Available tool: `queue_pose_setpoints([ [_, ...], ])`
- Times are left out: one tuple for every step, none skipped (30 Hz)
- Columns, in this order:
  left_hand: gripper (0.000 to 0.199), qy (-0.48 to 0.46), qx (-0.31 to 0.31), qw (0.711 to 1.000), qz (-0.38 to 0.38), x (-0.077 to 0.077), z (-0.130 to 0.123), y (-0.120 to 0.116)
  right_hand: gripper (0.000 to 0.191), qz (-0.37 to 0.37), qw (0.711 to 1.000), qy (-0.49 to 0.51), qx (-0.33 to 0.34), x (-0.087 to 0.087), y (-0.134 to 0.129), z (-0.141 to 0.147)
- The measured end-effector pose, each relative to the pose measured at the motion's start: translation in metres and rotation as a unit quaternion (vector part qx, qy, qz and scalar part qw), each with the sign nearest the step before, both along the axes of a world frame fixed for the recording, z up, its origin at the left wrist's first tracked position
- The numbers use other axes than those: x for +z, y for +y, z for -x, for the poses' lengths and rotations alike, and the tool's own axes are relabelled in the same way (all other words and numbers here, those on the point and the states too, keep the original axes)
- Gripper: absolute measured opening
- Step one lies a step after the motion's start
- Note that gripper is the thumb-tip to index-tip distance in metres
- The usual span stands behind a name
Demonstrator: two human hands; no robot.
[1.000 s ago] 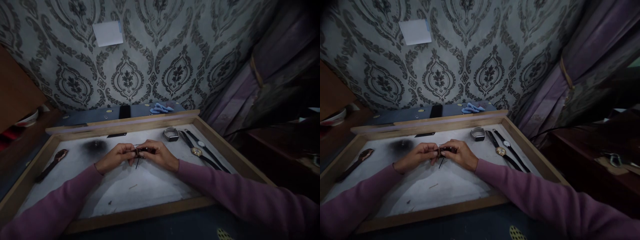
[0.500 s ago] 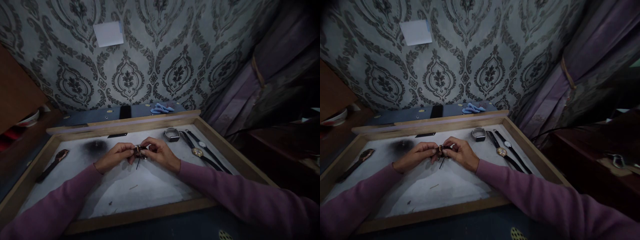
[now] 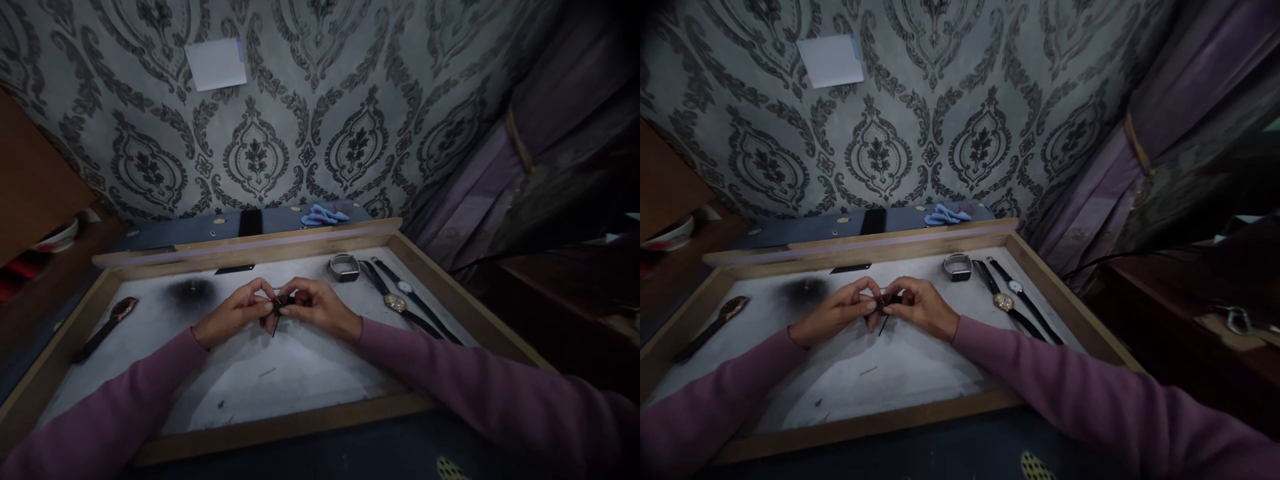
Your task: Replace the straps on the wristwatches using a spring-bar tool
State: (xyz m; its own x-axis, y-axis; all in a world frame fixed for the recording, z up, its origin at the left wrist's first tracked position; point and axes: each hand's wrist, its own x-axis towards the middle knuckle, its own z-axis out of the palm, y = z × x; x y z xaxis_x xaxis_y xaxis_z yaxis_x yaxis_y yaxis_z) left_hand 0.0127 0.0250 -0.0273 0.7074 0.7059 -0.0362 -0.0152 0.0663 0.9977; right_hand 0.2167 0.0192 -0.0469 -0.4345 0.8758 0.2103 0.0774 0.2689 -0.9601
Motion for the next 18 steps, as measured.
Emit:
queue_pose_setpoints([
  [0.028, 0.002, 0.003, 1.000, -0.005, -0.0004, -0.0005, -0.0005, 0.031, 0.015, 1.000, 0.004, -0.001, -0.0006, 0.0008, 0.0006],
  [0.028, 0.005, 0.005, 1.000, -0.011, -0.0006, -0.0009, -0.0010, 0.034, 0.031, 0.999, 0.009, 0.000, -0.0012, 0.0016, 0.0013],
  [0.028, 0.010, 0.005, 1.000, -0.016, -0.0005, -0.0011, -0.0015, 0.036, 0.047, 0.999, 0.015, 0.002, -0.0016, 0.0022, 0.0020],
  [0.027, 0.016, 0.003, 1.000, -0.021, -0.0002, -0.0012, -0.0019, 0.039, 0.062, 0.998, 0.020, 0.007, -0.0019, 0.0027, 0.0027],
  [0.026, 0.022, 0.000, 0.999, -0.024, 0.0004, -0.0013, -0.0023, 0.040, 0.075, 0.997, 0.025, 0.013, -0.0019, 0.0028, 0.0032],
  [0.025, 0.028, -0.002, 0.999, -0.027, 0.0013, -0.0012, -0.0027, 0.042, 0.088, 0.996, 0.030, 0.020, -0.0017, 0.0027, 0.0035],
  [0.025, 0.034, -0.003, 0.999, -0.030, 0.0023, -0.0012, -0.0031, 0.042, 0.097, 0.994, 0.033, 0.025, -0.0013, 0.0025, 0.0036],
  [0.025, 0.038, -0.003, 0.999, -0.032, 0.0034, -0.0011, -0.0034, 0.041, 0.105, 0.993, 0.036, 0.030, -0.0007, 0.0020, 0.0035],
  [0.025, 0.041, -0.002, 0.999, -0.034, 0.0044, -0.0011, -0.0038, 0.041, 0.111, 0.993, 0.038, 0.034, 0.0000, 0.0016, 0.0032],
  [0.026, 0.042, 0.000, 0.999, -0.035, 0.0052, -0.0011, -0.0040, 0.040, 0.113, 0.992, 0.040, 0.035, 0.0008, 0.0011, 0.0029],
  [0.026, 0.039, 0.003, 0.999, -0.033, 0.0057, -0.0011, -0.0041, 0.039, 0.114, 0.992, 0.042, 0.035, 0.0017, 0.0008, 0.0026],
  [0.026, 0.034, 0.007, 0.999, -0.027, 0.0059, -0.0012, -0.0041, 0.037, 0.112, 0.992, 0.044, 0.034, 0.0024, 0.0005, 0.0024],
  [0.026, 0.028, 0.013, 0.999, -0.020, 0.0059, -0.0013, -0.0039, 0.036, 0.109, 0.992, 0.045, 0.033, 0.0030, 0.0004, 0.0022],
  [0.025, 0.027, 0.023, 0.999, -0.013, 0.0056, -0.0016, -0.0037, 0.035, 0.106, 0.993, 0.046, 0.032, 0.0035, 0.0004, 0.0021],
  [0.025, 0.029, 0.034, 0.999, -0.007, 0.0053, -0.0020, -0.0034, 0.034, 0.105, 0.993, 0.045, 0.033, 0.0038, 0.0005, 0.0020],
  [0.026, 0.036, 0.044, 0.998, -0.002, 0.0052, -0.0025, -0.0032, 0.034, 0.104, 0.993, 0.045, 0.035, 0.0039, 0.0006, 0.0018],
  [0.027, 0.043, 0.052, 0.998, 0.000, 0.0052, -0.0030, -0.0031, 0.033, 0.104, 0.993, 0.044, 0.038, 0.0039, 0.0008, 0.0016],
  [0.027, 0.050, 0.057, 0.997, 0.001, 0.0055, -0.0037, -0.0032, 0.032, 0.104, 0.993, 0.043, 0.040, 0.0037, 0.0009, 0.0013],
])
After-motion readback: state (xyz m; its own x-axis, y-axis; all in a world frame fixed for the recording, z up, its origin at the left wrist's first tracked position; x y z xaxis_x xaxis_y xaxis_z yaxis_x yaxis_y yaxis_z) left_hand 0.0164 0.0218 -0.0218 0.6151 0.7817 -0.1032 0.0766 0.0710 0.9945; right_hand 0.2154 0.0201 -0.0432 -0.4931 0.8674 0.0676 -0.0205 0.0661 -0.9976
